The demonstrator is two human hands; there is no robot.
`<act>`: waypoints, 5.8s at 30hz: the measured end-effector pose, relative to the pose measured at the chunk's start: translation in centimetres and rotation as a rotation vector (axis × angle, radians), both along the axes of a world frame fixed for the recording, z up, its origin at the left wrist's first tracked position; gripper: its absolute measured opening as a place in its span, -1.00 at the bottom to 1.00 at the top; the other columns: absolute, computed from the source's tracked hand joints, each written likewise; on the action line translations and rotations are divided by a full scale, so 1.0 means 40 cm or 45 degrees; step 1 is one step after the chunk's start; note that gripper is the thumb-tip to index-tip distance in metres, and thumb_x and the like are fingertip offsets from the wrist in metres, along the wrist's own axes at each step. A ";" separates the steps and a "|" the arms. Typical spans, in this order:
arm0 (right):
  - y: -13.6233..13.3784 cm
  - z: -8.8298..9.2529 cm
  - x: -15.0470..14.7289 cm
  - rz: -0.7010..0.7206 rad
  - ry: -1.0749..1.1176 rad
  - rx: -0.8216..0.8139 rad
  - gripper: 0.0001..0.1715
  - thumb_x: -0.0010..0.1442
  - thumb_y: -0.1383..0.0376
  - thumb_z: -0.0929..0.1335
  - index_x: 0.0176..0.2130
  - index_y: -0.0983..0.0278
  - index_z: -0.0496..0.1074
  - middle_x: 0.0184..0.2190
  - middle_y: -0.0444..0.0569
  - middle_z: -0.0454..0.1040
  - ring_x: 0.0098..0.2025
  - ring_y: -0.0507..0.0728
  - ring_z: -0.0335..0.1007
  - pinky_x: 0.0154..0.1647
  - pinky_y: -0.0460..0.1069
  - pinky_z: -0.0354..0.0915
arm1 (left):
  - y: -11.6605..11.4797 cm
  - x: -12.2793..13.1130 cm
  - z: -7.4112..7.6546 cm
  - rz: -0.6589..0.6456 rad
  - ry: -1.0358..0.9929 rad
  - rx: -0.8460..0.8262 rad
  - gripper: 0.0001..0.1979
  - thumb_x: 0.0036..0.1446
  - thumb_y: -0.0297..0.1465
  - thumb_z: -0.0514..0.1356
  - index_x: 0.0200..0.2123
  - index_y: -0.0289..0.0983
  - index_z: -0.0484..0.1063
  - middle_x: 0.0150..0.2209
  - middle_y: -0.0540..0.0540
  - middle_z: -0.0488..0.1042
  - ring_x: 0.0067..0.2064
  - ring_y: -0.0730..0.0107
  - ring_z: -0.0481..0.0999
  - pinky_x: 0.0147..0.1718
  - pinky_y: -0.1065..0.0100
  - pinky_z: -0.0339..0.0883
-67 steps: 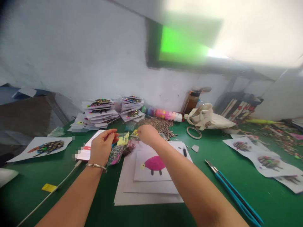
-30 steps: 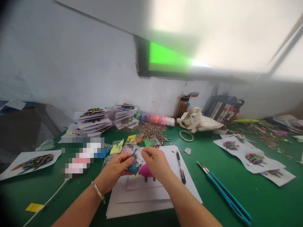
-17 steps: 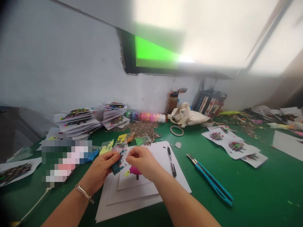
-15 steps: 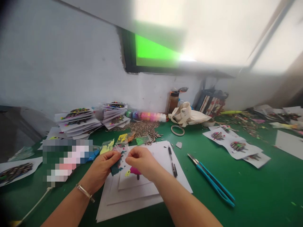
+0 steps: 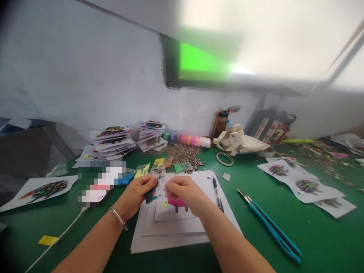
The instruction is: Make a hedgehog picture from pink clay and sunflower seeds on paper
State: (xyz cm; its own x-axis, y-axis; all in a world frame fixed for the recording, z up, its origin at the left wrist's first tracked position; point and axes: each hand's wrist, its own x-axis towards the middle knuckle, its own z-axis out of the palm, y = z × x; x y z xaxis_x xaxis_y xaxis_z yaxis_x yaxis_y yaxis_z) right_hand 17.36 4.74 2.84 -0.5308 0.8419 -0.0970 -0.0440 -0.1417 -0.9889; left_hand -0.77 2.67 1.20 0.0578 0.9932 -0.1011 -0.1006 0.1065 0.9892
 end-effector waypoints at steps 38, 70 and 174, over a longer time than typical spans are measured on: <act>-0.024 -0.029 -0.010 0.127 0.283 -0.274 -0.64 0.11 0.12 0.39 -0.52 0.30 0.29 -0.58 -0.17 0.25 -0.53 -0.05 0.13 -0.43 -0.09 0.15 | -0.008 0.014 -0.008 -0.060 -0.111 0.056 -0.51 -0.07 -0.02 0.26 -0.65 -0.27 0.18 -0.65 0.12 0.10 -0.60 0.59 0.03 -0.61 0.44 -0.13; -0.013 -0.025 -0.006 -0.020 0.091 -0.152 -0.73 0.01 0.24 0.42 -0.53 0.30 0.28 -0.66 -0.24 0.17 -0.62 -0.08 0.04 -0.60 -0.13 -0.01 | 0.001 0.006 -0.014 0.083 -0.078 0.038 -0.58 0.05 -0.05 0.20 -0.29 -0.32 0.44 -0.45 -0.02 0.40 -0.45 0.50 0.34 -0.49 0.47 0.19; -0.001 -0.041 0.009 0.059 -0.208 0.264 -0.67 0.07 0.30 0.32 -0.11 0.21 0.41 -0.47 -0.15 0.38 -0.58 -0.05 0.17 -0.62 -0.13 0.18 | -0.020 0.032 0.004 -0.138 -0.011 -0.058 -0.66 -0.03 -0.15 0.29 -0.39 -0.31 0.35 -0.56 0.09 0.29 -0.61 0.57 0.28 -0.71 0.51 0.25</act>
State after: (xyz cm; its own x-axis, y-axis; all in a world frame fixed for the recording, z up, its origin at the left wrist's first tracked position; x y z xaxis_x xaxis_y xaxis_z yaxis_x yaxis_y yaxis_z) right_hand 17.72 4.68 1.19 -0.5609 0.8278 -0.0122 0.1204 0.0669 -0.9905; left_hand 0.50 1.87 1.38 0.1659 0.9754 -0.1453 -0.0945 0.1624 0.9822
